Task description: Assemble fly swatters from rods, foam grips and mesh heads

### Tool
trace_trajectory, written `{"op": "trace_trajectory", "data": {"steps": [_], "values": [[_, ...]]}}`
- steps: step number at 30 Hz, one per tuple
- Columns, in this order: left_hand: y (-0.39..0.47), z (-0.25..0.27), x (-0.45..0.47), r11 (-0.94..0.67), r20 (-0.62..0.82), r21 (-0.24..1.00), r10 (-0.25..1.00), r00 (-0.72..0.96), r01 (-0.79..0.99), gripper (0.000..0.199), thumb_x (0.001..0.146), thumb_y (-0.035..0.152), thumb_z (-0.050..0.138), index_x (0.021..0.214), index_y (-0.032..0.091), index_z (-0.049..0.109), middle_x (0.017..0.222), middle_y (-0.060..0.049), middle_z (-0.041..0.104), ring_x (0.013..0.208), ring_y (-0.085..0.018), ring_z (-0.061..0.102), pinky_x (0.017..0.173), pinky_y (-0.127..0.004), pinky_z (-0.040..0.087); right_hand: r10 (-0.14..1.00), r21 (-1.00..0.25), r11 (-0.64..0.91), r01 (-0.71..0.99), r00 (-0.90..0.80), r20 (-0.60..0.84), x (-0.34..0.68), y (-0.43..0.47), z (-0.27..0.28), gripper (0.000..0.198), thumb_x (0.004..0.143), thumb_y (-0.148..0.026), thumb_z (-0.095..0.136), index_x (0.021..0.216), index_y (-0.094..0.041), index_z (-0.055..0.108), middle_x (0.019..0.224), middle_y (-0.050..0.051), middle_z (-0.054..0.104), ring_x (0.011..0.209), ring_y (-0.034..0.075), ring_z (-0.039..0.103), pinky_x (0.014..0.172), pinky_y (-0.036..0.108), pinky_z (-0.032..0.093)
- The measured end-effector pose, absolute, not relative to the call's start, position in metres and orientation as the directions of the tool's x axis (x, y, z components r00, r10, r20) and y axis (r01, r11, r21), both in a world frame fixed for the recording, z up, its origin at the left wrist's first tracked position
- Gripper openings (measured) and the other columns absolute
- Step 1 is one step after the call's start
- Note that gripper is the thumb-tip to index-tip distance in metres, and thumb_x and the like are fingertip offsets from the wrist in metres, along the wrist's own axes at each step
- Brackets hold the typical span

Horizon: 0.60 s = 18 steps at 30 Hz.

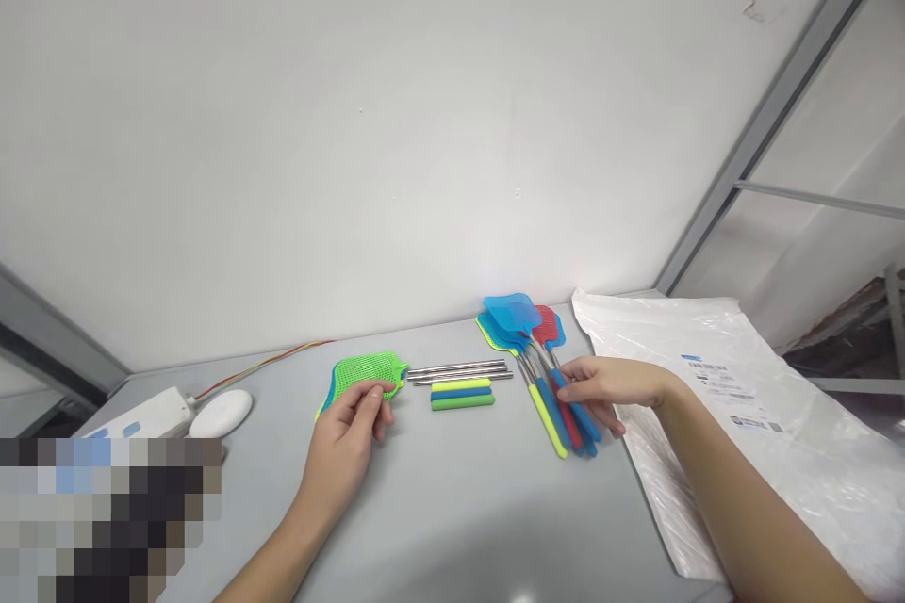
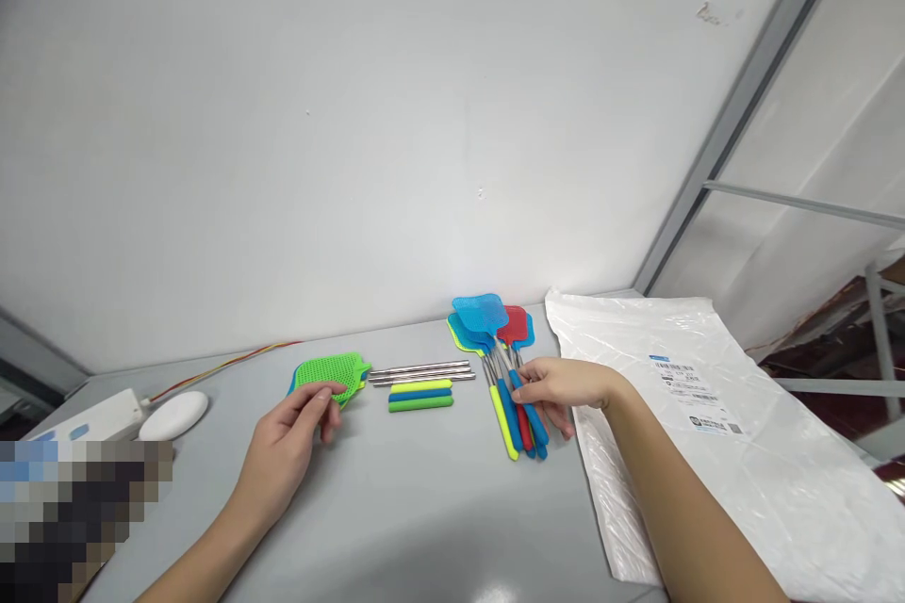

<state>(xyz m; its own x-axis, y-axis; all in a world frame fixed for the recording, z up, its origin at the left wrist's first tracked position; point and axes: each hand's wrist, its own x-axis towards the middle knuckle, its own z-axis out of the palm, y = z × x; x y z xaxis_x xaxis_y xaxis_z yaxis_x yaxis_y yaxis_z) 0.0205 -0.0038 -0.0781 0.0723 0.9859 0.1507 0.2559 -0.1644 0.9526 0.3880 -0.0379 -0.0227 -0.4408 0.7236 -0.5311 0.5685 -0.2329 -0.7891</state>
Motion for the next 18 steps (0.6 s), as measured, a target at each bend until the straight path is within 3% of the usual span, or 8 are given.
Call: {"op": "trace_trajectory", "data": {"steps": [12,18], "values": [[-0.008,-0.072,0.024,-0.188,0.175,0.947,0.982,0.071,0.261,0.032,0.086,0.045,0.051,0.101,0.020,0.066,0.064,0.001,0.059,0.057,-0.016,0.051,0.061,-0.027,0.042,0.721,-0.764,-0.302,0.571,-0.388,-0.575,0.385,-0.042,-0.028,0.041,0.087,-0.061,0.047,0.091,-0.022,0.038,0.050,-0.007,0.059,0.038,0.011,0.053,0.051,0.025,0.041],[-0.008,-0.072,0.025,-0.189,0.176,0.947,0.982,0.071,0.261,0.033,0.086,0.045,0.051,0.101,0.020,0.066,0.064,0.000,0.058,0.057,-0.016,0.051,0.060,-0.028,0.041,0.749,-0.740,-0.329,0.587,-0.315,-0.583,0.387,-0.045,-0.020,0.040,0.086,-0.061,0.048,0.088,-0.022,0.039,0.046,-0.009,0.050,0.036,0.010,0.046,0.050,0.026,0.039]]}}
